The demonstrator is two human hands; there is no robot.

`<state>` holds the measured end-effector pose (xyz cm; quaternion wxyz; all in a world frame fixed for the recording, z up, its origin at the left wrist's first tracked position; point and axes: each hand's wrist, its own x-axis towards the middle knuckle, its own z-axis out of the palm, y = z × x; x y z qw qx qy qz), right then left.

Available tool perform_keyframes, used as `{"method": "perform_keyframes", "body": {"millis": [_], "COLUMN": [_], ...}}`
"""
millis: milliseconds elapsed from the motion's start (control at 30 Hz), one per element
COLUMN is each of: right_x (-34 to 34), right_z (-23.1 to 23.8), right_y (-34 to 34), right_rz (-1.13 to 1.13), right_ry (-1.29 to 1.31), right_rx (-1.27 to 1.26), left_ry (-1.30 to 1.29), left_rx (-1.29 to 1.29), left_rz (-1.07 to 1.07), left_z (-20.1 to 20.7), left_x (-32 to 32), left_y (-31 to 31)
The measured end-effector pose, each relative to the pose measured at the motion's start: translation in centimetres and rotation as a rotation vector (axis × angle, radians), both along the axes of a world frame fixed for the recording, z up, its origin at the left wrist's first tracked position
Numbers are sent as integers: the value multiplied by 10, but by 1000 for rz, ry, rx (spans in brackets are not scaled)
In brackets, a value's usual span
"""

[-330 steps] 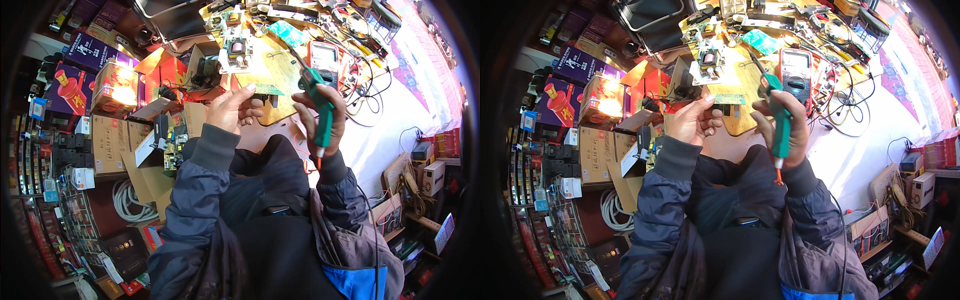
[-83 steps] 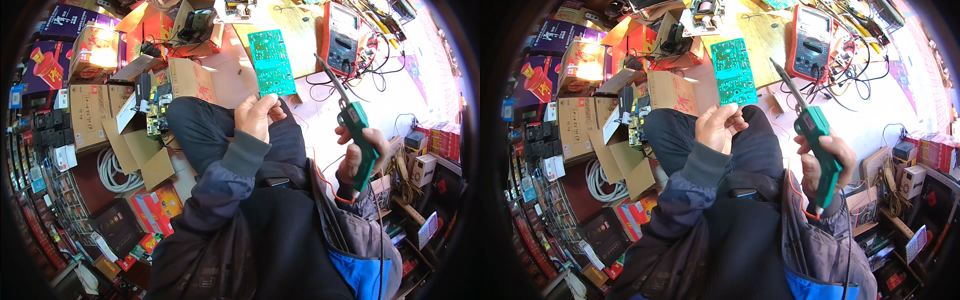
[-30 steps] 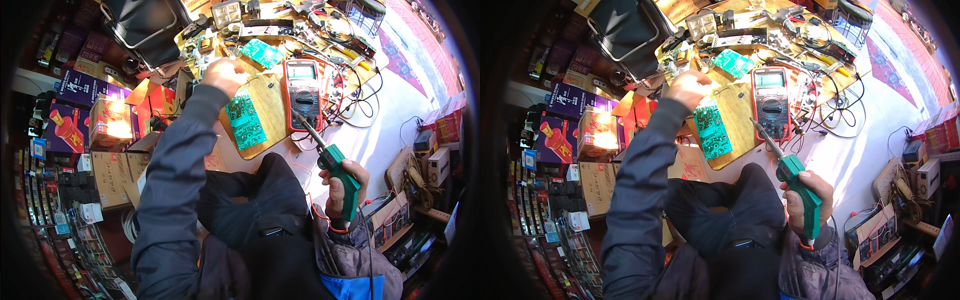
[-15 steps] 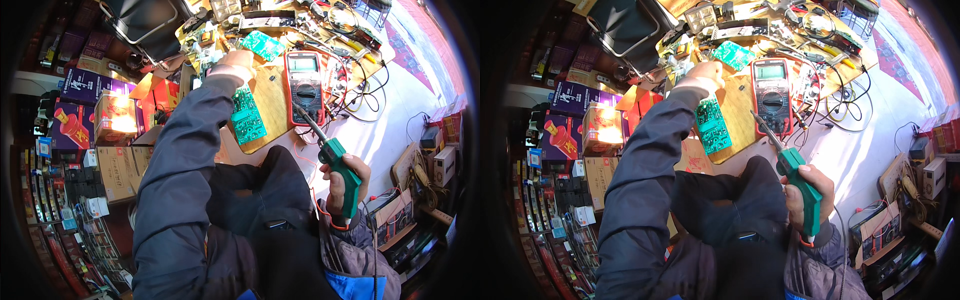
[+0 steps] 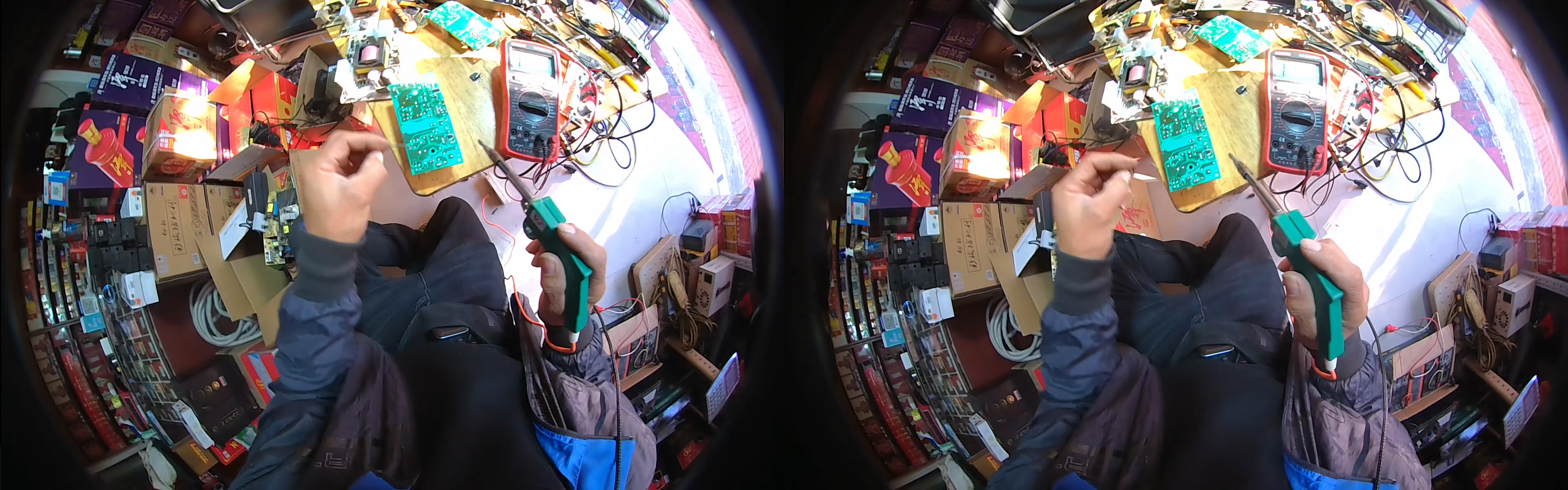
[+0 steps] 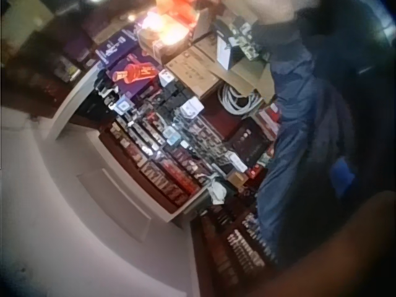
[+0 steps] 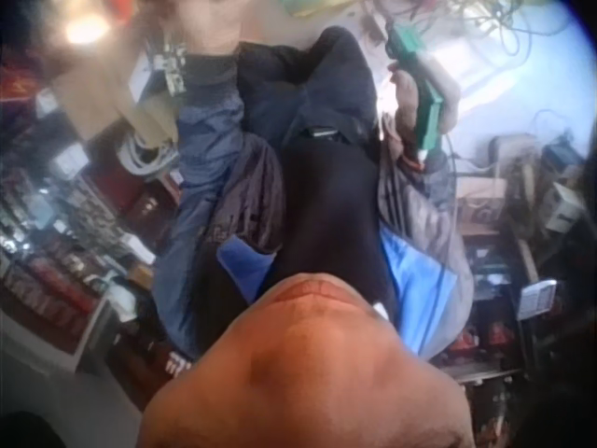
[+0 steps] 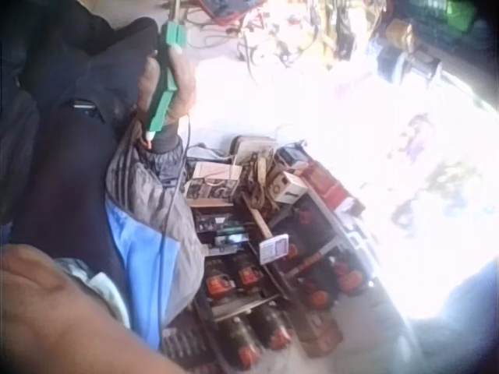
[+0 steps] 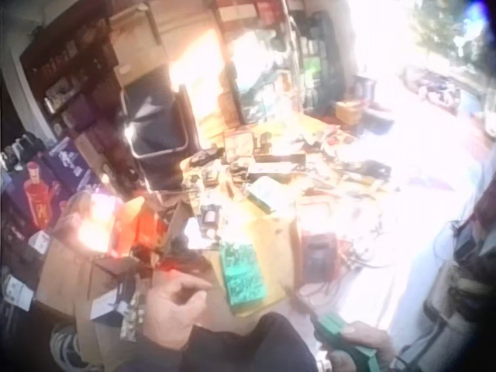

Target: The person sits cross-legged on the floor and uses a soldering iron to work on a green circuit board. They repeatedly flip the board, apply solder to various points, and occasionally use a multimeter to test connections.

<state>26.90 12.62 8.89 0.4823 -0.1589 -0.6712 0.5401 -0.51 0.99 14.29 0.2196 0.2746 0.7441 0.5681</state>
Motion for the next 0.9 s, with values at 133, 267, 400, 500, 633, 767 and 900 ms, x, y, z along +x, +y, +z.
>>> {"method": "perform_keyframes", "body": {"millis": [133, 267, 400, 500, 633, 767, 900], "right_x": [-3, -3, -8, -13, -18, -23, -24], "right_z": [2, 5, 5, 6, 7, 8, 9], "right_y": [-8, -17, -21, -16, -13, -12, -12], "right_rz": [106, 75, 101, 113, 109, 108, 111], "right_ry": [-63, -121, -130, -161, -190, -196, -209], "right_rx": [101, 86, 57, 125, 160, 172, 158], "left_ry": [167, 231, 388, 409, 448, 450, 438], "left_rx": [39, 115, 113, 116, 124, 124, 114], "left_rz": [51, 83, 69, 46, 34, 29, 23], "left_z": [-36, -54, -59, -62, -66, -69, -70], "left_x": [26, 38, 35, 35, 34, 33, 33], "left_y": [-11, -5, 4, 8, 12, 14, 15]}}
